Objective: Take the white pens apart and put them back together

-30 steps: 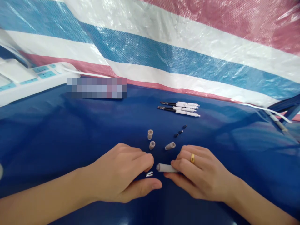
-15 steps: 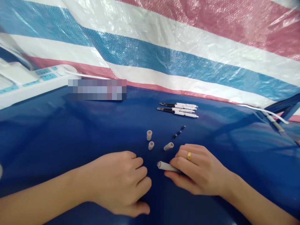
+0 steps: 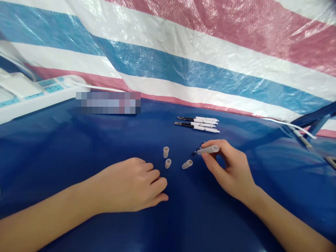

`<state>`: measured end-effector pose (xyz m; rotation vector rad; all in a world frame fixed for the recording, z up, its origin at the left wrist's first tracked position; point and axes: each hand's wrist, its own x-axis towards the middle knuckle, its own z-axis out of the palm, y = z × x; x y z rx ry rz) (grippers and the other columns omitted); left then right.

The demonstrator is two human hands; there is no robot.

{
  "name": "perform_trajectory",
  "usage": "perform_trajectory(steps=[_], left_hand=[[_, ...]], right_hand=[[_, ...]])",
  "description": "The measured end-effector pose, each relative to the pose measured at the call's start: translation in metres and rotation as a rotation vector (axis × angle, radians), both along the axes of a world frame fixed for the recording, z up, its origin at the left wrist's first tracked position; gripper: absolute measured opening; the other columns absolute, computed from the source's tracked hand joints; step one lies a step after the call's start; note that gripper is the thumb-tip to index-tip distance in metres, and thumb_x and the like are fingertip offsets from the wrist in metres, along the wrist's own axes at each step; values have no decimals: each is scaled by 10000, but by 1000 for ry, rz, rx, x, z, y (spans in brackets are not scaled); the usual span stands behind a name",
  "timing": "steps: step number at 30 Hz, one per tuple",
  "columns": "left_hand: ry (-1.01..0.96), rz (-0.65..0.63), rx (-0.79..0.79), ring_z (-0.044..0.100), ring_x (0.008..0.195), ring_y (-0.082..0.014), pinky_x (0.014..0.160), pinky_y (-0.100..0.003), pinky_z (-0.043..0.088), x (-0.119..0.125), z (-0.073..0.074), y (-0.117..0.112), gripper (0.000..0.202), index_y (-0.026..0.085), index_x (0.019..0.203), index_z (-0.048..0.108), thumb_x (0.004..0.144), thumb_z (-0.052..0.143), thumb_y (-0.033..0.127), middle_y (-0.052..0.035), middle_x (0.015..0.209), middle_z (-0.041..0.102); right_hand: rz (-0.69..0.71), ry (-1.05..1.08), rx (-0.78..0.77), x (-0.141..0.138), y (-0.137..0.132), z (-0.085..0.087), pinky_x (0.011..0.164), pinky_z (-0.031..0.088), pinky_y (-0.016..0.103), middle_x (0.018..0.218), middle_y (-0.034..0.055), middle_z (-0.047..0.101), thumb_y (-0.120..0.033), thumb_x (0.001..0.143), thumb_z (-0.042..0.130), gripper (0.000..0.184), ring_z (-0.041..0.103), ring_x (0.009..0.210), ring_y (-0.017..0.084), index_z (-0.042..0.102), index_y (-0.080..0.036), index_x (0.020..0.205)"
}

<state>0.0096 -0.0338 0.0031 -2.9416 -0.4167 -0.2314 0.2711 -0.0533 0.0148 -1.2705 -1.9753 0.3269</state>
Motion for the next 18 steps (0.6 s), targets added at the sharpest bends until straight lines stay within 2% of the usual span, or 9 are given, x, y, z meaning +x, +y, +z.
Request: perform_trajectory(steps=[4,11,18], left_hand=[[47,33,-123,486,486,-183,496,-341,332,-3,4,3,277,217,687,475,892,521,396,24,557,520],[50,50,-252,485,507,-176,507,-321,338,-5,10,5,156,214,685,493,817,543,280,19,573,520],[45,90,-346,482,532,-160,542,-304,359,-6,16,4,82,206,686,487,717,556,175,24,589,509]], right_hand=[[-24,-15,-102,0,2,-1,557,423,203,785,-45,607,-162,873,585,170,501,574,78,606,-227,1028],[78,-98,-241,-2,-1,-1,576,416,194,752,-63,611,-197,881,578,167,521,581,75,611,-256,1034],[130,-235,-349,-5,0,-2,587,398,220,707,-69,595,-228,910,546,91,525,582,88,619,-246,961]])
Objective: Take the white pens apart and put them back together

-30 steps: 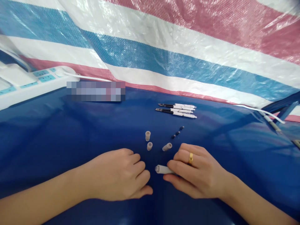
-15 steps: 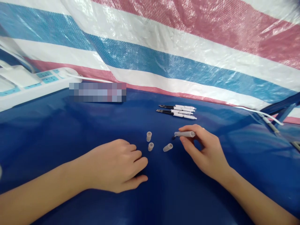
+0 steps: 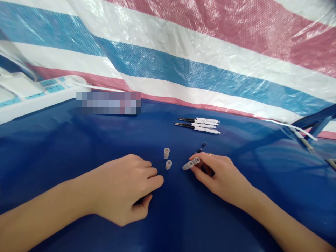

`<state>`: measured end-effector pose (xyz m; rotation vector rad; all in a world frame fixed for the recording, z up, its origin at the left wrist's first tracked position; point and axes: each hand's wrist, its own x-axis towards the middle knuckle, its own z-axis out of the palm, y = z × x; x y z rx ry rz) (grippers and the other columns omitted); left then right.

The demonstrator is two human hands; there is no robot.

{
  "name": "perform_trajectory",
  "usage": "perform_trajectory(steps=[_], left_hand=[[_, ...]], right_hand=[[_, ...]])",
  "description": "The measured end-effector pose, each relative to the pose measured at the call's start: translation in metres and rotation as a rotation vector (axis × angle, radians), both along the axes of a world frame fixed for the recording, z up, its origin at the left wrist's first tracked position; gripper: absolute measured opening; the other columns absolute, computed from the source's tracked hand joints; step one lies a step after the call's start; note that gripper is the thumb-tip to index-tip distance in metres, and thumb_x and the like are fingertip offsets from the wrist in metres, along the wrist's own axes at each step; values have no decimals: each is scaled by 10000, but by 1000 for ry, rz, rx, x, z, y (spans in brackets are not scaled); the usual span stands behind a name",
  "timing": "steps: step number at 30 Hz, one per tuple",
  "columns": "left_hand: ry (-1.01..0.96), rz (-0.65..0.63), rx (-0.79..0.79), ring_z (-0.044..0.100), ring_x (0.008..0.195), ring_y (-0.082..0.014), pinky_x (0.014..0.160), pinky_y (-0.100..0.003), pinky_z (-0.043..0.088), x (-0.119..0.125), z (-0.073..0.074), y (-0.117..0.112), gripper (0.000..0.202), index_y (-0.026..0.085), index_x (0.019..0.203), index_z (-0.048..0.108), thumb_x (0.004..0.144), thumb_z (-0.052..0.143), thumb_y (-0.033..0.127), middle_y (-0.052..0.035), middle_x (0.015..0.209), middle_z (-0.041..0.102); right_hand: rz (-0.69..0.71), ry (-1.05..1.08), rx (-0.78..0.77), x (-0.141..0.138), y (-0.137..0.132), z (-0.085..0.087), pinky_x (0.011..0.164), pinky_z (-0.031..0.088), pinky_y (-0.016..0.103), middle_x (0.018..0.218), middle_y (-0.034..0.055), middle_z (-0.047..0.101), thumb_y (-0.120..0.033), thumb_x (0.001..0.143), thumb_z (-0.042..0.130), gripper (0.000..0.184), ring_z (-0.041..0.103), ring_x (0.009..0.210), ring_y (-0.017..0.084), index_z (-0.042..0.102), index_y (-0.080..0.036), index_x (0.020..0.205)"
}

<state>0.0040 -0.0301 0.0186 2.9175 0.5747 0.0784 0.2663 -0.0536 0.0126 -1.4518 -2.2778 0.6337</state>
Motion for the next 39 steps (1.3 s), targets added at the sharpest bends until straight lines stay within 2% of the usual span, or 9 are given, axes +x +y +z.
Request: perform_trajectory(steps=[7,10,12,16,21,25,28,34,39], left_hand=[[25,-5,-20,481,543,-159,544,-306,354,-1,3,1,117,207,697,481,695,562,121,31,606,512],[-3,-44,9,487,579,-168,558,-320,359,0,2,-1,119,210,720,483,728,564,124,30,635,520],[-28,-76,36,482,595,-173,564,-331,358,2,0,-2,103,212,744,488,761,557,137,26,658,523],[-64,-109,61,470,600,-170,550,-326,343,7,-6,-7,74,209,777,513,837,521,165,14,690,538],[-149,-131,92,547,682,-157,664,-301,444,11,-10,-10,95,198,922,597,885,511,181,1,784,608],[-231,-138,112,580,716,-137,715,-269,485,13,-12,-11,151,198,978,624,907,498,153,-8,819,634],[-261,-134,131,597,743,-133,727,-260,499,14,-13,-10,180,202,997,635,926,482,138,-10,841,648],[-311,-78,72,623,786,-147,718,-282,504,14,-11,-12,234,191,1025,629,974,404,148,1,895,675],[-360,-16,-8,617,843,-145,738,-275,482,15,-11,-15,204,178,1049,603,993,407,185,6,921,687]], right_hand=[[-14,-18,-48,0,1,-2,587,406,227,719,-72,606,-260,909,565,74,544,600,96,595,-258,977],[-66,12,-37,1,-1,1,548,407,218,681,-96,574,-277,857,633,313,510,543,89,493,-275,1137],[-119,48,30,4,-3,5,504,393,212,637,-109,519,-279,818,667,392,467,500,84,436,-262,1135],[-104,139,250,10,-6,12,451,359,214,608,-100,439,-221,786,666,328,394,472,81,417,-235,999],[62,339,519,9,-12,13,425,281,244,599,-64,425,-63,752,567,212,340,461,83,435,-216,815],[395,144,594,0,-16,11,434,240,283,523,-60,417,-102,768,548,156,314,437,100,452,-209,706],[445,-85,527,-4,-17,8,446,238,295,501,-49,427,-221,857,528,224,345,435,107,468,-202,641],[161,-420,218,3,-13,13,493,201,317,581,-21,563,-362,863,552,232,509,495,137,483,-204,708],[182,-450,42,2,-13,14,517,198,319,636,-40,578,-285,838,527,184,528,538,129,422,-214,704]])
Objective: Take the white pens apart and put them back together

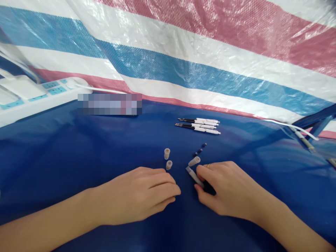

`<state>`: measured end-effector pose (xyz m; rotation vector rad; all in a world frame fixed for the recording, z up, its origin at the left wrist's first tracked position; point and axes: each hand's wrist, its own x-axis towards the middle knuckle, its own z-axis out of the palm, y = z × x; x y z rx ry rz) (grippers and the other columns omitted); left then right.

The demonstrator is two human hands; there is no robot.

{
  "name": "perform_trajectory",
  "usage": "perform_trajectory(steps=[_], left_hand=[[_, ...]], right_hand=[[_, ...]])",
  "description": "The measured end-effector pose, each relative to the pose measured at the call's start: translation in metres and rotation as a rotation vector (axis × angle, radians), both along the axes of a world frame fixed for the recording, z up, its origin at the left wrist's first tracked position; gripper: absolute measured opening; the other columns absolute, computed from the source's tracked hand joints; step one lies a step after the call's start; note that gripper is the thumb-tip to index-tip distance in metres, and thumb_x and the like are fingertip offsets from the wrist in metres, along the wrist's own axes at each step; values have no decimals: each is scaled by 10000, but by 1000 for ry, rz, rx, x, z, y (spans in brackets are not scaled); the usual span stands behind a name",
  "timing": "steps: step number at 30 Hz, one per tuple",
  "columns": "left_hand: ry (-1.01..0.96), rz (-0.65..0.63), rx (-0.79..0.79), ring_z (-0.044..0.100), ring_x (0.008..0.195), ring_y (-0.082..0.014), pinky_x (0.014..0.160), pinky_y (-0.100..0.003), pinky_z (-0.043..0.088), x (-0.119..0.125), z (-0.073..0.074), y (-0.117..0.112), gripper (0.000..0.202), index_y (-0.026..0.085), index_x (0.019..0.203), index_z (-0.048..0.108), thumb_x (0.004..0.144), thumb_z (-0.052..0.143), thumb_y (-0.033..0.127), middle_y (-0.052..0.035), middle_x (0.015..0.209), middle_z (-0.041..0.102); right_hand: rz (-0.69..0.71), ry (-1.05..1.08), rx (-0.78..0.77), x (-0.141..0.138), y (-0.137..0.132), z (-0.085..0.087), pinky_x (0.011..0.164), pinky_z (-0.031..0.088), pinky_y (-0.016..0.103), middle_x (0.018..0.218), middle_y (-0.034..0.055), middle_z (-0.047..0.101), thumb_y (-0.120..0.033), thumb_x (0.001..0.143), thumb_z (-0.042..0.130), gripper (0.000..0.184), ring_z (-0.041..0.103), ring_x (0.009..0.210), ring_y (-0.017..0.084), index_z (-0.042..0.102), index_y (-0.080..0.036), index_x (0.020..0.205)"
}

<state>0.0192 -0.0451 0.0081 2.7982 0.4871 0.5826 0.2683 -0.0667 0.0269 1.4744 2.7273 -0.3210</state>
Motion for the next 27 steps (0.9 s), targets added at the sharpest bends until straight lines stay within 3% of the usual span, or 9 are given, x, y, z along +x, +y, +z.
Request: perform_trajectory(steps=[8,14,19,27], left_hand=[[105,-115,56,580,749,-129,734,-285,485,-1,-4,4,210,176,952,623,958,419,128,-7,871,643],[100,-108,92,560,721,-136,692,-295,474,-1,-3,4,212,173,968,631,962,422,139,-9,842,633],[94,-103,99,590,778,-143,757,-297,484,-1,-2,2,243,179,1006,637,971,401,129,-26,879,656],[80,-89,131,611,792,-151,744,-298,502,-1,0,3,280,188,1008,642,983,369,131,-19,902,669]], right_hand=[[54,132,73,-4,-3,-8,536,278,298,640,-37,540,-249,863,501,107,500,554,123,465,-210,770],[78,347,146,-5,-5,-8,582,388,276,733,0,609,-198,919,488,67,557,643,140,546,-183,950],[40,520,167,-9,-6,-8,624,445,247,785,-5,622,-137,900,513,140,560,672,120,545,-192,1025],[45,544,215,-10,-6,-8,679,482,243,826,7,638,-133,900,527,194,600,738,124,558,-184,1084]])
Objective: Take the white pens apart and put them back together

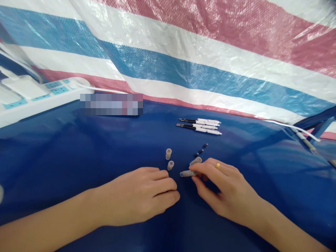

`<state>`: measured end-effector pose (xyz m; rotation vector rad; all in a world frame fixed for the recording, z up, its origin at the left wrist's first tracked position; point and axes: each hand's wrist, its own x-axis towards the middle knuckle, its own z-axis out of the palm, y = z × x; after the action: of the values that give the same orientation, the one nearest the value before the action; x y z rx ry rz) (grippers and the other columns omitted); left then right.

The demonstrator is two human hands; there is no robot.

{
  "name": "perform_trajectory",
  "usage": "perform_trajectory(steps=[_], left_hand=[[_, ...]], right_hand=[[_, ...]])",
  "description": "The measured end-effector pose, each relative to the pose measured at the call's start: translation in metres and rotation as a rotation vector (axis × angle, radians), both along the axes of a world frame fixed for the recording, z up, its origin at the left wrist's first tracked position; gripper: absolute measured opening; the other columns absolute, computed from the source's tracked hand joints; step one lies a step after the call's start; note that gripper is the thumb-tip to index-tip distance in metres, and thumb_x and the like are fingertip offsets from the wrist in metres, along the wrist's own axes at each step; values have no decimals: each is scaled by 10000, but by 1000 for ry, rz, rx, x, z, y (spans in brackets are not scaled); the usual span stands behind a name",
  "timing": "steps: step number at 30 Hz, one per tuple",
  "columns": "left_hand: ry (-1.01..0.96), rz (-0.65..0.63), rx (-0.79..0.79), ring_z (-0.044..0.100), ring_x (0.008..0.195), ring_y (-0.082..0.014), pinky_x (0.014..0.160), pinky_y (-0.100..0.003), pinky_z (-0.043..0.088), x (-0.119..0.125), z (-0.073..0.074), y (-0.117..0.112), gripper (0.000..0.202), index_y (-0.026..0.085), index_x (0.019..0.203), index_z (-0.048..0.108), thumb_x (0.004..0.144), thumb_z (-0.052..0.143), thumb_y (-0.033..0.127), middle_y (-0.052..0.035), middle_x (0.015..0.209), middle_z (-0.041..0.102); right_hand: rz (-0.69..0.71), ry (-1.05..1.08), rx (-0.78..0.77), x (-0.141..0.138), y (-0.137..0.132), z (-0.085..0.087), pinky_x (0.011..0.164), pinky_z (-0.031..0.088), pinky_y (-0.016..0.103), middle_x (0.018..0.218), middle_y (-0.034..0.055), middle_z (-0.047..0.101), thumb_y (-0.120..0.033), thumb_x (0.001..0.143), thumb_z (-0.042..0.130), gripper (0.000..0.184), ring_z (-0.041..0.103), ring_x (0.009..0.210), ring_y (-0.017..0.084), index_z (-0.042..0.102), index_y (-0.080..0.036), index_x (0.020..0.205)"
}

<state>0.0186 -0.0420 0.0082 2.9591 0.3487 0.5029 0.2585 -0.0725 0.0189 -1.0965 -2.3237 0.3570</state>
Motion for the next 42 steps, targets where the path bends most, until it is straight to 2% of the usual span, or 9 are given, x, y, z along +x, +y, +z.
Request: perform_trajectory(steps=[11,20,23,26,28,30,34,37,42], left_hand=[[15,36,34,604,800,-148,712,-283,485,-1,-1,-2,245,217,1081,634,955,445,124,2,950,658],[7,31,26,607,831,-155,758,-290,472,0,1,-1,316,226,1079,628,1000,339,125,15,945,676],[7,12,-18,602,818,-150,733,-292,477,-1,0,0,311,203,1028,623,1002,323,122,4,967,673],[7,10,-108,590,785,-141,691,-282,477,0,-2,0,261,171,946,600,999,347,131,2,960,669],[-57,35,-152,583,766,-129,691,-270,477,1,-1,-1,233,165,890,581,1004,378,168,9,933,671],[-136,67,-179,580,756,-118,706,-256,478,2,0,-2,227,162,844,563,1005,408,202,10,891,671],[-218,66,-234,566,700,-97,683,-218,474,4,5,-4,263,165,792,548,1008,405,213,14,772,646],[-215,115,-307,561,689,-84,677,-194,473,6,7,-7,302,176,753,521,1016,378,223,20,752,630],[-237,123,-364,554,660,-75,640,-170,466,10,9,-10,280,184,728,483,996,443,252,33,720,607]], right_hand=[[10,-25,-11,0,0,-2,684,504,285,864,30,661,-142,925,489,226,615,753,153,537,-197,1139],[-18,4,-99,-3,0,-7,731,508,254,947,5,684,-166,949,484,278,646,834,134,506,-220,1221],[-27,6,-58,-3,0,-7,709,511,237,936,3,687,-155,938,495,326,649,799,121,481,-204,1260],[-49,38,55,0,-4,-2,646,503,238,796,-12,663,-162,907,542,329,614,666,115,493,-182,1231],[-8,31,146,2,-6,2,632,499,261,723,-17,639,-181,885,573,257,583,612,125,534,-188,1139],[107,-48,196,1,-7,5,625,499,289,713,-2,644,-200,891,562,132,573,598,140,576,-196,1022],[280,-179,120,-7,-6,0,591,495,304,751,34,660,-255,937,503,163,585,624,157,628,-150,931],[298,-138,96,-13,-5,-6,593,493,281,765,28,662,-253,954,503,188,575,628,140,630,-143,871],[304,-47,61,-14,-6,-6,613,497,260,787,35,676,-98,917,492,132,575,636,127,618,-128,892]])
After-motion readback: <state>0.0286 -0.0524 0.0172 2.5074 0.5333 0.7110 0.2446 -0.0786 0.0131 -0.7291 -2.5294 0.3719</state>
